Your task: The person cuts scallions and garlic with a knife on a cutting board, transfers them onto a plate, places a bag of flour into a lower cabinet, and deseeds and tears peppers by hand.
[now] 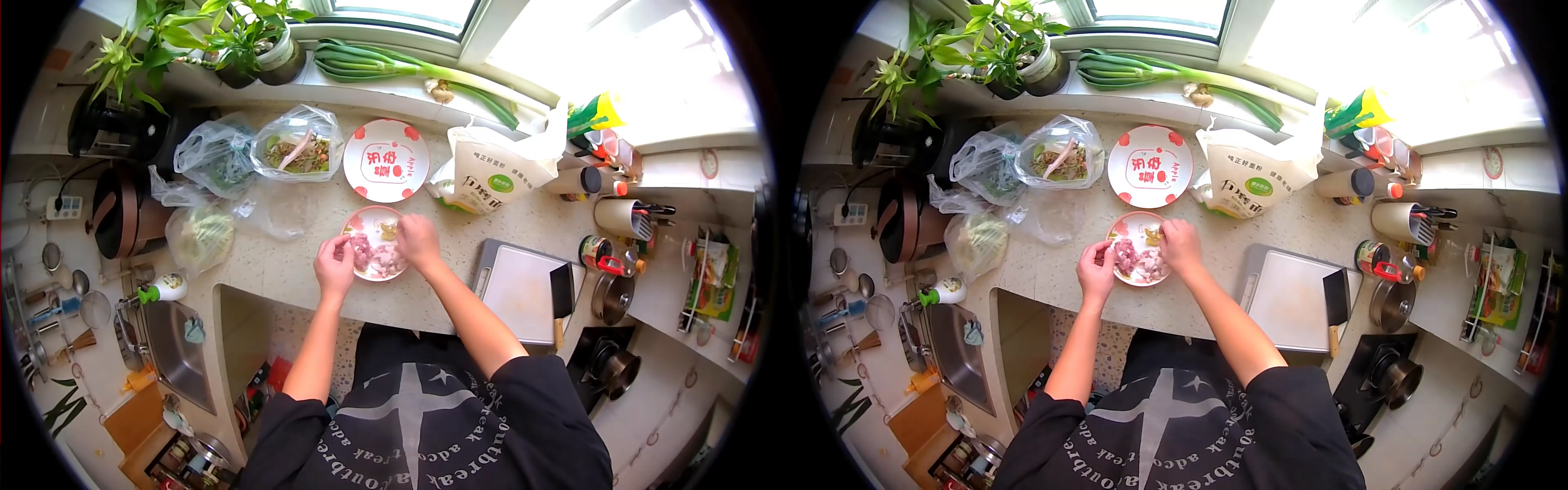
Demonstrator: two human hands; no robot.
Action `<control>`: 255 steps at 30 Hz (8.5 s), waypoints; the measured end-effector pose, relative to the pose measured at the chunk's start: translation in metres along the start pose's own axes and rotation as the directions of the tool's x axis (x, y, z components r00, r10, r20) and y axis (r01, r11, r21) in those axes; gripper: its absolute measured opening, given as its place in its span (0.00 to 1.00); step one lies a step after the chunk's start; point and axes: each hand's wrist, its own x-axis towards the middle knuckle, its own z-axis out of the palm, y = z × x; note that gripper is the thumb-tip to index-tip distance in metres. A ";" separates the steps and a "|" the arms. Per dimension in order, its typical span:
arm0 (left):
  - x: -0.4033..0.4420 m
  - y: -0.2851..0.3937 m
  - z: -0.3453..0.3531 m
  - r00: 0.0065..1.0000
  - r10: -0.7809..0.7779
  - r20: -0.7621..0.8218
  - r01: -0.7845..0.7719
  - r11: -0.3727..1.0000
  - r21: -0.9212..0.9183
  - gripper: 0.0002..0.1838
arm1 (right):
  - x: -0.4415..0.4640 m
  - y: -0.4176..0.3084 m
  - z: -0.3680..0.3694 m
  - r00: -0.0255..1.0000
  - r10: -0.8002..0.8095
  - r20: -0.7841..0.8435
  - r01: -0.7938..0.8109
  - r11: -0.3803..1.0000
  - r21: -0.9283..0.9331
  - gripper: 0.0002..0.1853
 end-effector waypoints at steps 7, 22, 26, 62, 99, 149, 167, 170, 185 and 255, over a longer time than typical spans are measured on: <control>-0.009 0.001 0.006 0.999 0.032 0.009 -0.032 0.999 -0.009 0.13 | -0.035 0.008 -0.030 0.999 0.048 -0.005 -0.048 0.998 0.046 0.06; -0.098 0.069 0.107 0.845 0.012 0.535 0.084 0.984 -0.155 0.16 | -0.248 0.066 -0.170 0.920 0.341 -0.192 -0.356 0.933 -0.048 0.15; -0.123 0.072 0.145 0.785 0.128 0.606 -0.050 0.988 -0.145 0.27 | -0.300 0.087 -0.200 0.841 0.447 -0.305 -0.487 0.870 -0.070 0.10; -0.170 0.014 0.189 0.946 -0.266 0.184 0.129 0.833 0.538 0.18 | -0.387 0.205 -0.272 0.780 0.591 -0.207 -0.621 0.772 -0.135 0.20; 0.048 0.326 0.162 0.539 0.698 0.472 -0.811 0.278 0.514 0.12 | -0.361 0.152 -0.242 0.572 0.784 -0.241 -0.820 0.537 -0.199 0.50; -0.498 0.098 0.118 0.117 -0.076 0.990 -0.585 0.800 0.131 0.14 | -0.784 0.168 -0.143 -0.228 0.970 -0.082 0.973 0.224 -0.050 0.29; -0.449 0.016 0.163 0.214 -0.162 0.963 -0.540 0.802 0.255 0.15 | -0.794 0.170 -0.101 -0.107 0.978 -0.176 0.983 0.131 0.130 0.28; -0.441 0.009 0.167 0.228 -0.204 0.952 -0.564 0.770 0.300 0.15 | -0.800 0.119 -0.074 -0.042 0.994 -0.098 0.970 0.064 0.234 0.29; -0.424 -0.005 0.194 0.177 -0.148 0.973 -0.634 0.739 0.228 0.16 | -0.960 -0.092 0.031 -0.826 0.515 -0.230 -0.482 -0.432 0.763 0.13; -0.490 -0.145 0.304 0.050 0.105 0.993 -0.496 0.866 -0.067 0.31 | -0.620 0.150 -0.027 -0.002 0.960 0.281 0.256 -0.271 0.928 0.11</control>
